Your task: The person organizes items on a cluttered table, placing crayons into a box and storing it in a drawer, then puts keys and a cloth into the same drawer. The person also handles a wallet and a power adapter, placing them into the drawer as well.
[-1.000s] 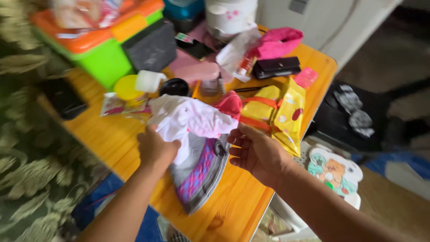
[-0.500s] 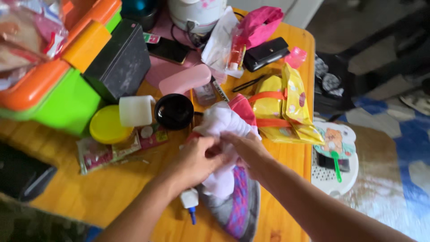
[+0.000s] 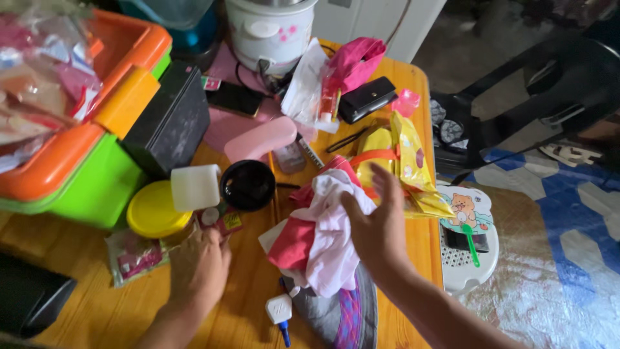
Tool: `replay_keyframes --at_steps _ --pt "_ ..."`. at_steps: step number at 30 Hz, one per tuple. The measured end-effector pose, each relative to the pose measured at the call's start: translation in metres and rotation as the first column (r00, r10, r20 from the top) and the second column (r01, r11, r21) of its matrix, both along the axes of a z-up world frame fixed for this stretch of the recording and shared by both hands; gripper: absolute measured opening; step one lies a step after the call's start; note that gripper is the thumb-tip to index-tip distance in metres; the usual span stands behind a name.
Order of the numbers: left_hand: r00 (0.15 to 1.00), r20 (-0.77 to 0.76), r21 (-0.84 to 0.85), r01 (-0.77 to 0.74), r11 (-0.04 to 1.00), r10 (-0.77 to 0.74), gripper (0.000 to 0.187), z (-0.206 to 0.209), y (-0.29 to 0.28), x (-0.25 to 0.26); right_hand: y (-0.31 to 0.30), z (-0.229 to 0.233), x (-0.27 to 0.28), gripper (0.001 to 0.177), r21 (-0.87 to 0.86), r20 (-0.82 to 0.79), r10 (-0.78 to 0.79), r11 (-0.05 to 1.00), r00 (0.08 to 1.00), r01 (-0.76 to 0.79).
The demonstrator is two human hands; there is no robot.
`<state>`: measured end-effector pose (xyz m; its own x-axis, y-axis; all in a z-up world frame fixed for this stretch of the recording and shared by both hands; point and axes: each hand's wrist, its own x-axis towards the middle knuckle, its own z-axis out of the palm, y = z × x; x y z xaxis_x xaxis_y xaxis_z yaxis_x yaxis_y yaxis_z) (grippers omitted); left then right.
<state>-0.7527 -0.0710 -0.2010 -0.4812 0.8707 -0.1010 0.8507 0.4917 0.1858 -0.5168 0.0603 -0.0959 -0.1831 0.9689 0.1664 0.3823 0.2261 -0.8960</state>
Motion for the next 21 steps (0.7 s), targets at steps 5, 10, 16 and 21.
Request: replay_keyframes --at_steps 5,10,16,21 --pt "0.583 0.777 0.427 -0.209 0.88 -0.238 0.021 0.098 0.039 0.041 0.0 0.027 -0.026 0.049 -0.289 -0.428 0.414 0.78 0.804 -0.555" --pt "0.008 0.98 0.183 -0.409 0.894 -0.197 0.02 0.163 0.067 0.04 0.007 0.052 -0.042 0.042 -0.394 -0.621 0.464 0.512 0.632 -0.763" --pt "-0.307 0.912 0.069 -0.538 0.84 -0.271 0.012 0.162 0.05 0.012 0.011 0.059 -0.027 0.03 -0.541 -0.541 0.26 0.62 0.8 -0.568" --pt "-0.493 0.786 0.09 -0.507 0.858 -0.373 0.012 0.162 0.042 0.002 0.024 0.066 -0.016 0.032 -0.492 -0.67 0.168 0.63 0.723 -0.601"
